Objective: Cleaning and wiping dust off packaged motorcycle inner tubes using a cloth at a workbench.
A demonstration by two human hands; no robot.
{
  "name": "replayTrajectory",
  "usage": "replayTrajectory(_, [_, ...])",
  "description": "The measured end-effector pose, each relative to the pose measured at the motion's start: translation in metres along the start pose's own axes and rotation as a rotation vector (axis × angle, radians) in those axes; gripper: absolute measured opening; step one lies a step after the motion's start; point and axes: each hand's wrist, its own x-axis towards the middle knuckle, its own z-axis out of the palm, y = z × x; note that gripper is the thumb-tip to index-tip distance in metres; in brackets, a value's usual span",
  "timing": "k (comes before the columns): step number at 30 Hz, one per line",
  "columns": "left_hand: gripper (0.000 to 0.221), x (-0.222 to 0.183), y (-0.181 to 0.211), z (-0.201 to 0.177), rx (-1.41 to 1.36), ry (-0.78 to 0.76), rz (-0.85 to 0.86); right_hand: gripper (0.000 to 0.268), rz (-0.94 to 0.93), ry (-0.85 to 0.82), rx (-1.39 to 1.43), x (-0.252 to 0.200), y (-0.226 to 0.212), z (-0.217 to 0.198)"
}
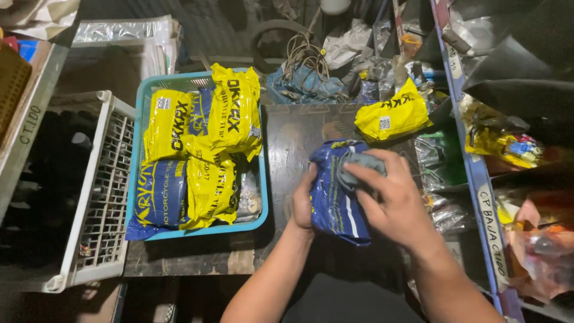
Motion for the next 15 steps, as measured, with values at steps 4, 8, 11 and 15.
replayTrajectory(4, [0.050, -0.008, 0.013, 0.025, 0.068, 0.018, 0.027, 0.067, 0.050, 0.093, 0.188, 0.010, -0.016, 0.004])
replayTrajectory(8, [0.049, -0.018, 0.050, 0.052, 0.063, 0.037, 0.141, 0.040, -0.056, 0.035, 0.192, 0.028, -0.014, 0.014])
replayTrajectory(11, [0.050, -0.028, 0.065, 0.052, 0.077, 0.043, 0.118, 0.037, -0.039, 0.141, 0.107, 0.044, -0.014, 0.035])
replayTrajectory(15, [0.046, -0.005, 0.116, 0.021, 0.112, 0.065, 0.180, 0.035, -0.097, 0.111, 0.347, 0.054, -0.037, 0.077])
